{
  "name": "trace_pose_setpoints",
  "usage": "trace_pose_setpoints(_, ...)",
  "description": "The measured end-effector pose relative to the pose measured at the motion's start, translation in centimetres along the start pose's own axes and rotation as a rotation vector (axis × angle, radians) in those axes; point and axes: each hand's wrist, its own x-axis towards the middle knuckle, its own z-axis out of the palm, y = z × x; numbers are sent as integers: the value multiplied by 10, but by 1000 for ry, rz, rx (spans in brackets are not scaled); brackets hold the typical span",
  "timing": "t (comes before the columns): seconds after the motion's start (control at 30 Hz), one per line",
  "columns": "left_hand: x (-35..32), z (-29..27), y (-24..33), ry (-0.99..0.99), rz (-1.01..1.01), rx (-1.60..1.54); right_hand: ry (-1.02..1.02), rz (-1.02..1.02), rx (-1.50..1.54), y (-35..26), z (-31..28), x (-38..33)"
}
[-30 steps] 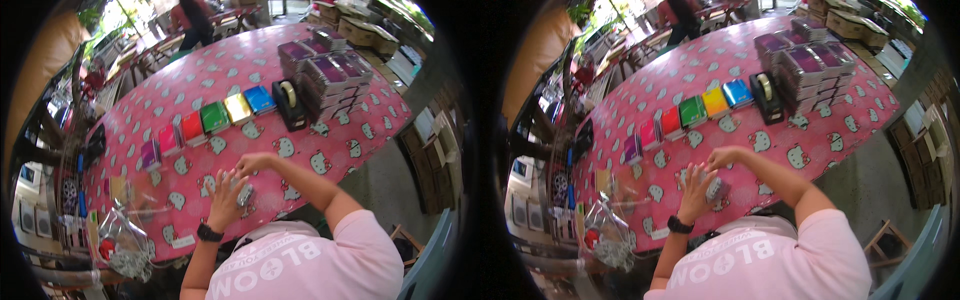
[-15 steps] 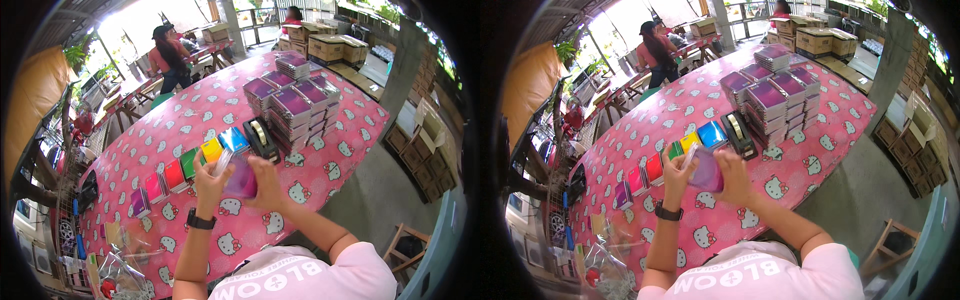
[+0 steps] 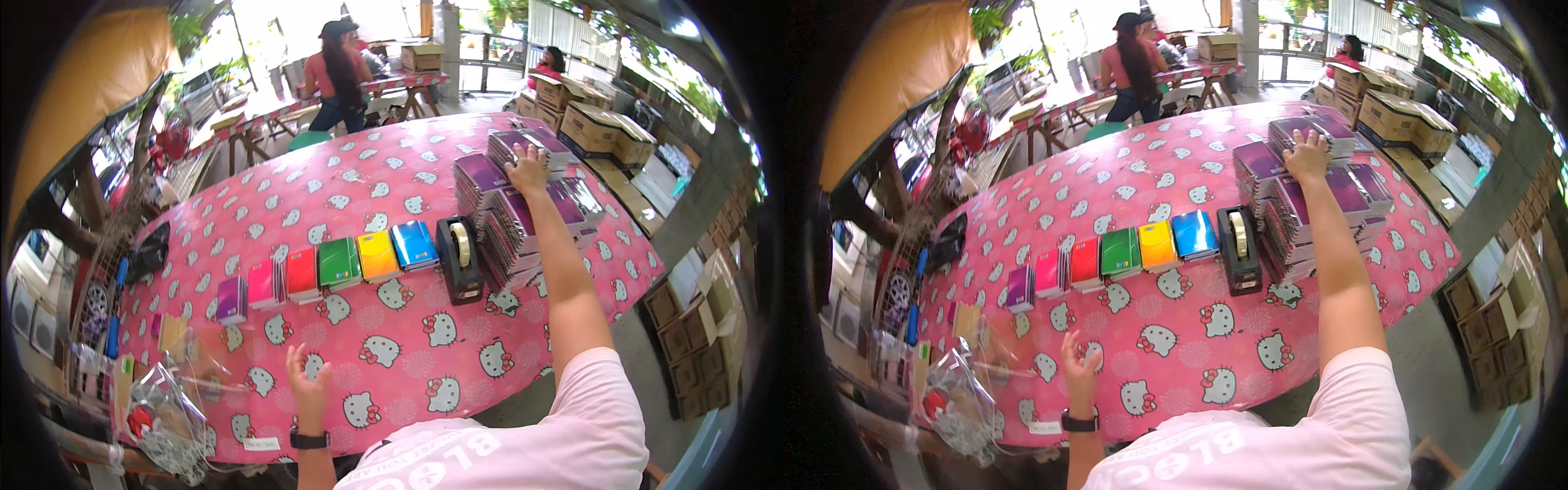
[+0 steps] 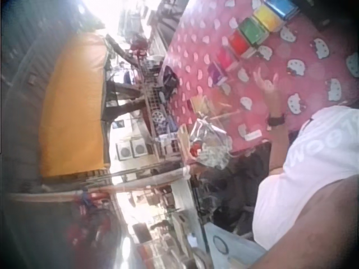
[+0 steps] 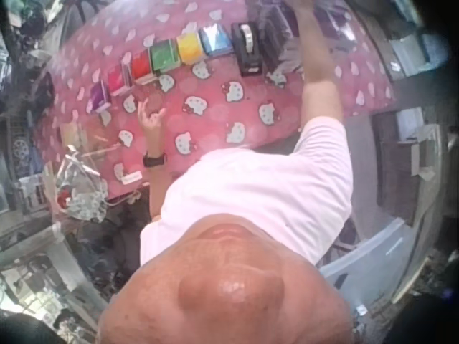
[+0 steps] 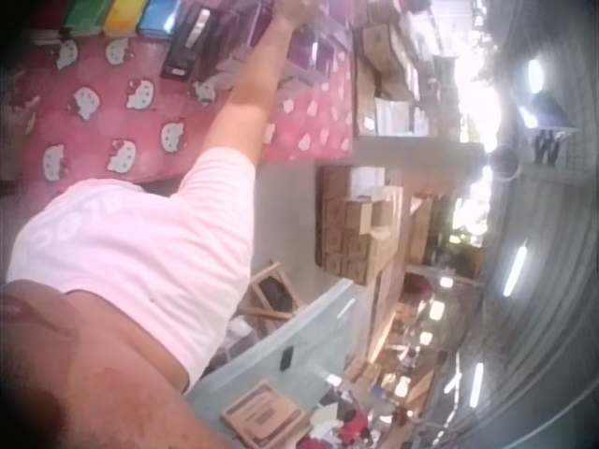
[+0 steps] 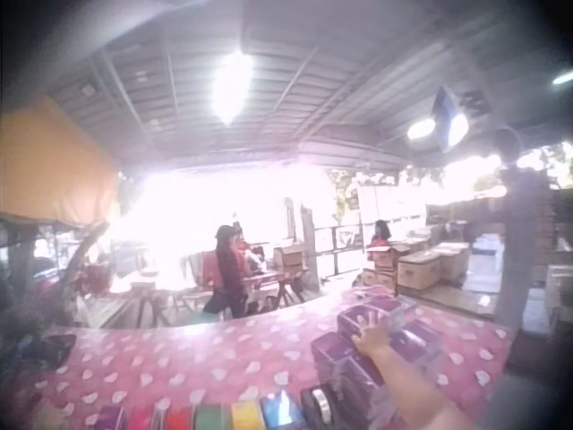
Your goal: The person gathers small colorful notepads from the table, stacks them together, and places them into a clear plastic bag, then uses tape to seal the bag.
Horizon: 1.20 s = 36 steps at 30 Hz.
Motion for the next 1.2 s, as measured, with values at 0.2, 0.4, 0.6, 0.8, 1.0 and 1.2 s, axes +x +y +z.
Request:
trace_pose_setpoints(0.2,-51,-44,-92,240,-107,12,318,-317,99,-29,10,-18)
trace_pose_setpoints(0.4,-78,-69,-81,247,-92,-9,-269,-758,1048,-244,2,-185)
trace_pose_setpoints(0.6,-121,-132,-76,403,-233,-107,-978,-1178,1179,-464,-75,-411)
trace_pose_setpoints(0.8,-190,-204,-129,852,-398,-216,-411,-1534,1125,-579,-107,-522)
trace_pose_setpoints(1.0,-193,-240,-168,972,-400,-558,-551,-1503,1078,-616,-94,-540)
trace_pose_setpoints(1.2,-81,-258,-203,727,-397,-441,-744,-1464,1212,-582,-120,-526)
